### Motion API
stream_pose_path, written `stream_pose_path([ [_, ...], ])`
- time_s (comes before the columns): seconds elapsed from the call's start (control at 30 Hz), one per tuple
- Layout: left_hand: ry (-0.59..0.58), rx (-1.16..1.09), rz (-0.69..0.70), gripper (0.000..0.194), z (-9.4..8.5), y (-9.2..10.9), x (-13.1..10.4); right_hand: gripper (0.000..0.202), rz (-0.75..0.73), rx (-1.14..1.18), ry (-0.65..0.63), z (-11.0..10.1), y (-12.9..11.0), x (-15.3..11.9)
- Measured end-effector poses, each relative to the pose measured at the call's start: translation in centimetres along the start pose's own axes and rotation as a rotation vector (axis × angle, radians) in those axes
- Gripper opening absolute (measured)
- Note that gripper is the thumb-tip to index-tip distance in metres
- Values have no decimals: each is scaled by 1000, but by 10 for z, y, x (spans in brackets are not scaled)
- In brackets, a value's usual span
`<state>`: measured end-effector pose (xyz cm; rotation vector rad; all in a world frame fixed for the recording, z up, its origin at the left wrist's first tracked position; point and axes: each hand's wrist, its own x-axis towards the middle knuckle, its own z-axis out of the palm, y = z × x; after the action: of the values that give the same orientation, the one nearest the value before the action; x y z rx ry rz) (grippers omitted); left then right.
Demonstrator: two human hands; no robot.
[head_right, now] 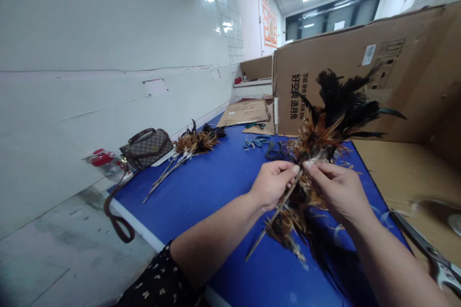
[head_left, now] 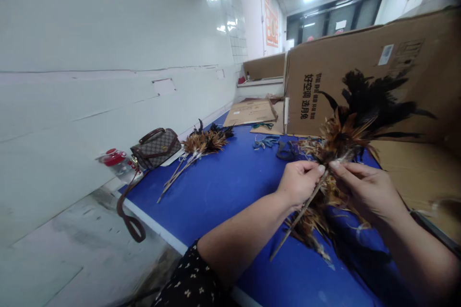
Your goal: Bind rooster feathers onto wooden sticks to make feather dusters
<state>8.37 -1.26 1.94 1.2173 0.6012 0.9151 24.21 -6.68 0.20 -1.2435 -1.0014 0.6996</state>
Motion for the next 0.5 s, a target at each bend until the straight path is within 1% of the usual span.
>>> stream_pose_path([
  [0.07,-4,102,65,38,-2,0,0,52,54,58,-24,2,-3,-1],
  [0.13,0,231,164,31,-6,-2,2,52,87,96,-21,5,-7,-3],
  [0.27,30,486,360,24,-12,-7,5,52,94,58,-12,9,-11,-6],
  [0.37,20,589,407,24,-13,-5,3,48,81,-6,10,10,-9,-7],
  [0.5,-7,679,424,24,-13,1,-1,44,66,-100,93,9,-6,-6],
])
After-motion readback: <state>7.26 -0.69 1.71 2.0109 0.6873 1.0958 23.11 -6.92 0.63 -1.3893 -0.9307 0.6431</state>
